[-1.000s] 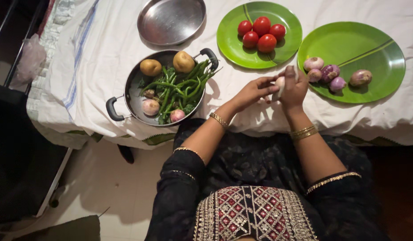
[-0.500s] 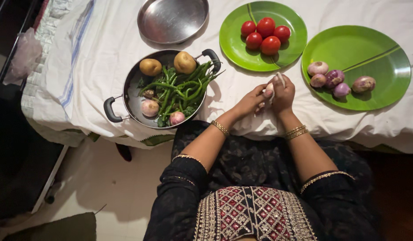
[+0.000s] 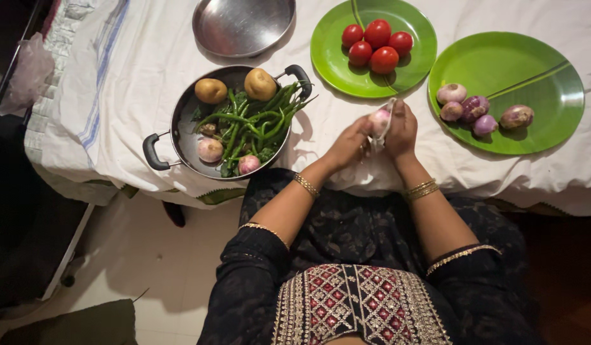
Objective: The person wipes small onions with a cloth, handling them one at a time and placing them on a green plate.
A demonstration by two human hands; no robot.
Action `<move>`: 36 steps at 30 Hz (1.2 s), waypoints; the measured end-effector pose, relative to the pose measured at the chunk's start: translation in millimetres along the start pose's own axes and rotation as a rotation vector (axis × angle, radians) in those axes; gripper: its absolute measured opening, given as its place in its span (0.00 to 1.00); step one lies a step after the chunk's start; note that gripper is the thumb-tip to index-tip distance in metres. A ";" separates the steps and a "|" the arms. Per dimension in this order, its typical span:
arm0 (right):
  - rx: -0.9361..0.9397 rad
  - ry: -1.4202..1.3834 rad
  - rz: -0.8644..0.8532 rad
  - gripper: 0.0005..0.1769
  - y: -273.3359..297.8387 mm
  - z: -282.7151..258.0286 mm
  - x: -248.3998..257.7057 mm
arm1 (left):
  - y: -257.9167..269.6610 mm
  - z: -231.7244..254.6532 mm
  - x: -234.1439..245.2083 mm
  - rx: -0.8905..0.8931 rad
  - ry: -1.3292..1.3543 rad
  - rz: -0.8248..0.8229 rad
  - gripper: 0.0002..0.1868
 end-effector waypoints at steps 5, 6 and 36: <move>0.041 0.063 0.033 0.29 4.4 -40.7 -5.4 | 5.0 29.0 9.3 -0.008 -0.067 0.012 0.33; 0.026 0.144 -0.013 0.28 5.8 -50.4 -9.6 | 7.8 34.4 8.9 -0.005 -0.073 0.006 0.34; 0.107 -0.490 -0.797 0.36 103.4 -291.6 -7.7 | 13.6 19.4 -9.9 0.046 0.807 0.225 0.25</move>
Point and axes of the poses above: each hand's wrist, its own y-axis away from the middle knuckle, its own x-axis out of the back of the hand, z = x × y, the point moved 6 cm from there along -y, towards the middle knuckle, and after that the axes turned 2 degrees about y, right-handed, at the moved point
